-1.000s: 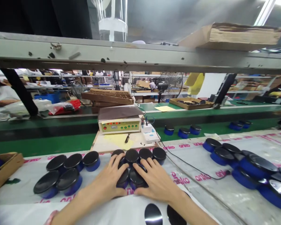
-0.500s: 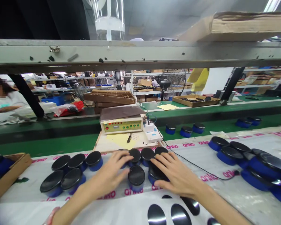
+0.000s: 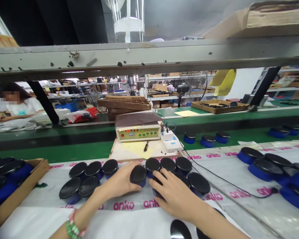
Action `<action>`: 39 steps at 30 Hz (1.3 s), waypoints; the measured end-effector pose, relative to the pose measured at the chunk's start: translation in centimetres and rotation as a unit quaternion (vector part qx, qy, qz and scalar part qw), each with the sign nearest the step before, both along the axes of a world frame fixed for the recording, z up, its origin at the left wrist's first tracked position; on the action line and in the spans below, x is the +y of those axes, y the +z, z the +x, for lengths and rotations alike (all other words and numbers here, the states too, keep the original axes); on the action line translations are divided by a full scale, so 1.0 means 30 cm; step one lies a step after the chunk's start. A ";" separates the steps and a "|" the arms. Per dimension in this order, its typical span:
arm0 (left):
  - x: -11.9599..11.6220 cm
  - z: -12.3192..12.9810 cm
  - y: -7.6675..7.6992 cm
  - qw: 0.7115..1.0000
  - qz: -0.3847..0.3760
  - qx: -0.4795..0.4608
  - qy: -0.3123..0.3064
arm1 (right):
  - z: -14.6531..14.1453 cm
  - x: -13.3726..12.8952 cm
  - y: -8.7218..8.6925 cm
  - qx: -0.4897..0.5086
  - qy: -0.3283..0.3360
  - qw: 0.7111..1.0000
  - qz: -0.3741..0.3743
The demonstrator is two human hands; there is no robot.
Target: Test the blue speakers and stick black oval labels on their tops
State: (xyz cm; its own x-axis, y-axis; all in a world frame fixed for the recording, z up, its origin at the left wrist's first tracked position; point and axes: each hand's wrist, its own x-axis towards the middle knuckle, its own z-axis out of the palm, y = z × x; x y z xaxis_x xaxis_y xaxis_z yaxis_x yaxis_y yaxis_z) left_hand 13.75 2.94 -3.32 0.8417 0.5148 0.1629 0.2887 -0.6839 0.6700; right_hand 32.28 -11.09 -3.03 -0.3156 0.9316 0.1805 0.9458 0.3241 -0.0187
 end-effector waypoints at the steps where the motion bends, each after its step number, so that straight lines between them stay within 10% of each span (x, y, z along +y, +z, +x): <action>1: -0.006 -0.003 0.009 1.000 -0.008 0.006 -0.006 | 0.003 -0.003 0.001 0.006 -0.004 1.000 -0.006; 13: 0.000 -0.022 0.018 0.996 -0.073 0.053 -0.028 | 0.018 0.000 0.035 0.048 -0.045 0.998 -0.021; 27: 0.000 -0.027 0.029 0.995 -0.054 0.081 -0.017 | 0.048 0.249 0.135 0.050 -0.019 0.995 -0.078; 39: -0.004 -0.027 0.025 0.996 -0.048 0.081 -0.013 | 0.044 0.276 0.101 0.061 0.011 0.995 -0.083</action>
State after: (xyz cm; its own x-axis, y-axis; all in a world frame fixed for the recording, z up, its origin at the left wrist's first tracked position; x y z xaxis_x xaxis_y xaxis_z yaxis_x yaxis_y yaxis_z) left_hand 12.95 2.82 -2.58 0.8663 0.4989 -0.0242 0.3805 -0.6279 0.6789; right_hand 33.61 -2.81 -0.01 -0.3225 0.9445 0.0623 0.9257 0.3284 -0.1875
